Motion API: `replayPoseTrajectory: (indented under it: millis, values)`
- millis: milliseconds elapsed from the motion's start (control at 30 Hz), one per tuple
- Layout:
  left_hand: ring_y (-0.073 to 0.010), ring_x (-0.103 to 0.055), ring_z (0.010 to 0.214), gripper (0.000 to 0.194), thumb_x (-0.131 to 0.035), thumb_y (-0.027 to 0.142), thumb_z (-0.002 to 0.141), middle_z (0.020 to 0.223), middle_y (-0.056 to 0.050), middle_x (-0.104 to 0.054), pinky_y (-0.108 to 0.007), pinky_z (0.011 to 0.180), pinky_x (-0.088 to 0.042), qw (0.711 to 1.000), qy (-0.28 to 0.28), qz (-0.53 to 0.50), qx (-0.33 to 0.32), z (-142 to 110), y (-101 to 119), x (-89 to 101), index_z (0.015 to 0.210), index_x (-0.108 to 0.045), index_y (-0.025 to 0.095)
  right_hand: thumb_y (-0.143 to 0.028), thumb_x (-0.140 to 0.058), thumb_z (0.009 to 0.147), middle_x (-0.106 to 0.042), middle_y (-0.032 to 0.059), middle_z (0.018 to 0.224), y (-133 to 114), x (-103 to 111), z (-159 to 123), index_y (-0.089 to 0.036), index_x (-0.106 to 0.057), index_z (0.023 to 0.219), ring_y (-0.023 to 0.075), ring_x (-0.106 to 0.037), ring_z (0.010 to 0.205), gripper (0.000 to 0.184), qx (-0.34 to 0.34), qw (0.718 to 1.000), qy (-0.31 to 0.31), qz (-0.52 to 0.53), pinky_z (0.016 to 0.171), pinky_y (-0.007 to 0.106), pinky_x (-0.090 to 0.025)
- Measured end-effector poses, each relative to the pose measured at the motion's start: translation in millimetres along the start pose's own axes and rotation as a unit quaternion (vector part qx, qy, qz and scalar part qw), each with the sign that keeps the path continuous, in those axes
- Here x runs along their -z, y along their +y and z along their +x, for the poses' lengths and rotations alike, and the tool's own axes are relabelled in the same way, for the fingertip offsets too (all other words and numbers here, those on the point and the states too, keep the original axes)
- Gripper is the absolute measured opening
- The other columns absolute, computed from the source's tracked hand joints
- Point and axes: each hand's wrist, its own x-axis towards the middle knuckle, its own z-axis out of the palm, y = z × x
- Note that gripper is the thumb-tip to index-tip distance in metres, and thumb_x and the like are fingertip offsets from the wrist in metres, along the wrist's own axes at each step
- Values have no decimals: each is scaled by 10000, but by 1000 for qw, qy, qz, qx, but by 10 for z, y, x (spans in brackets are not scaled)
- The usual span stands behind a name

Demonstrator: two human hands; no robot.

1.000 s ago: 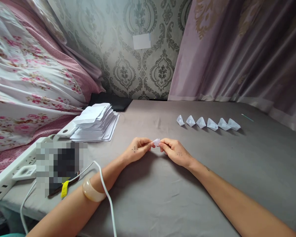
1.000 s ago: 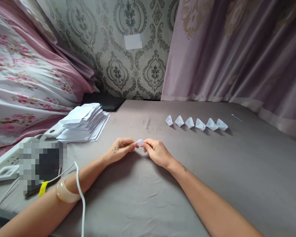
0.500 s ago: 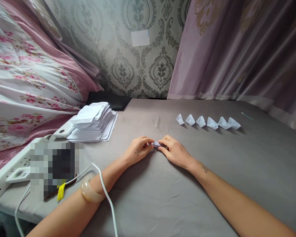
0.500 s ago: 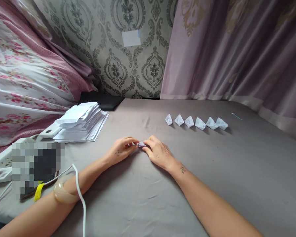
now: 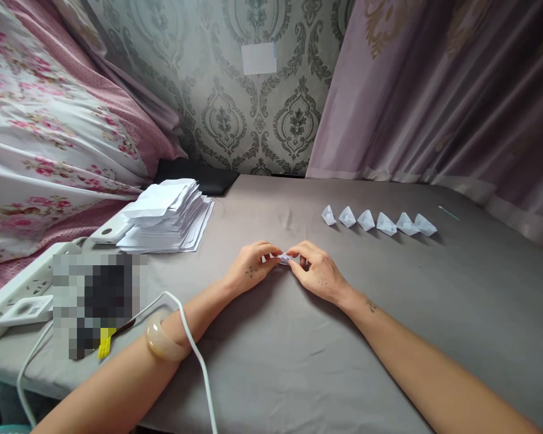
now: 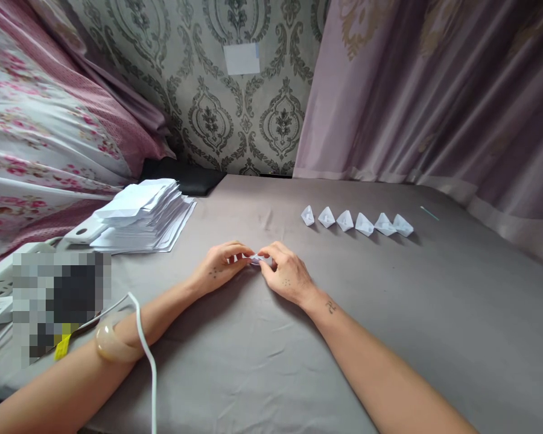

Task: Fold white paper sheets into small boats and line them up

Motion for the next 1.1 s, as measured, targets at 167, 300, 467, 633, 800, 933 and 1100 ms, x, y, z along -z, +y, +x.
replayPoseTrajectory:
  millis: [167,300,467,633,800,933,1100]
  values:
    - [-94,-502,612,131,-562,252,820,830,-26,-649,-224,633,-431,1000,1,6,-10,34,16,-38,833,-675,186,-255,-536,851,-616,27,862,21,-41,24,-217,-642,871,115,-536,649,115,10,1000,5,16,626,258,-421]
    - [-101,-513,622,132,-553,245,820,826,-31,-651,-230,636,-436,1000,-6,4,-9,55,7,-51,816,-669,183,-252,-534,858,-630,28,828,35,-51,38,-219,-665,852,131,-557,700,135,18,999,14,28,659,266,-430]
    - [-118,-556,687,132,-542,216,811,803,-29,-652,-232,668,-454,1000,-17,-13,-15,68,-3,-47,829,-666,176,-234,-546,835,-639,23,795,41,-52,45,-224,-677,827,131,-566,693,133,7,999,25,43,657,265,-442]
    - [-115,-566,705,133,-525,175,780,786,-17,-652,-222,674,-454,999,-25,-27,-16,54,10,-37,808,-655,169,-192,-533,798,-640,13,786,28,-46,47,-219,-667,794,117,-570,670,137,-10,998,25,54,611,235,-440]
    - [-105,-553,662,134,-516,188,764,758,-7,-648,-210,637,-444,999,-17,-41,20,35,6,-28,789,-644,162,-199,-510,782,-646,14,791,-1,-13,47,-211,-631,742,116,-573,656,128,-28,997,34,66,611,228,-447]
    - [-100,-535,622,108,-532,233,747,727,2,-629,-204,603,-434,997,12,-43,67,22,10,4,750,-616,164,-241,-512,768,-639,0,741,-16,26,47,-209,-591,728,110,-544,576,94,-68,994,27,75,576,232,-431]
    - [-84,-484,584,99,-500,186,708,719,19,-587,-191,565,-405,995,20,-59,80,12,-2,41,774,-573,172,-233,-497,728,-548,-41,563,-5,63,33,-215,-563,740,104,-460,478,69,-114,990,6,78,507,229,-364]
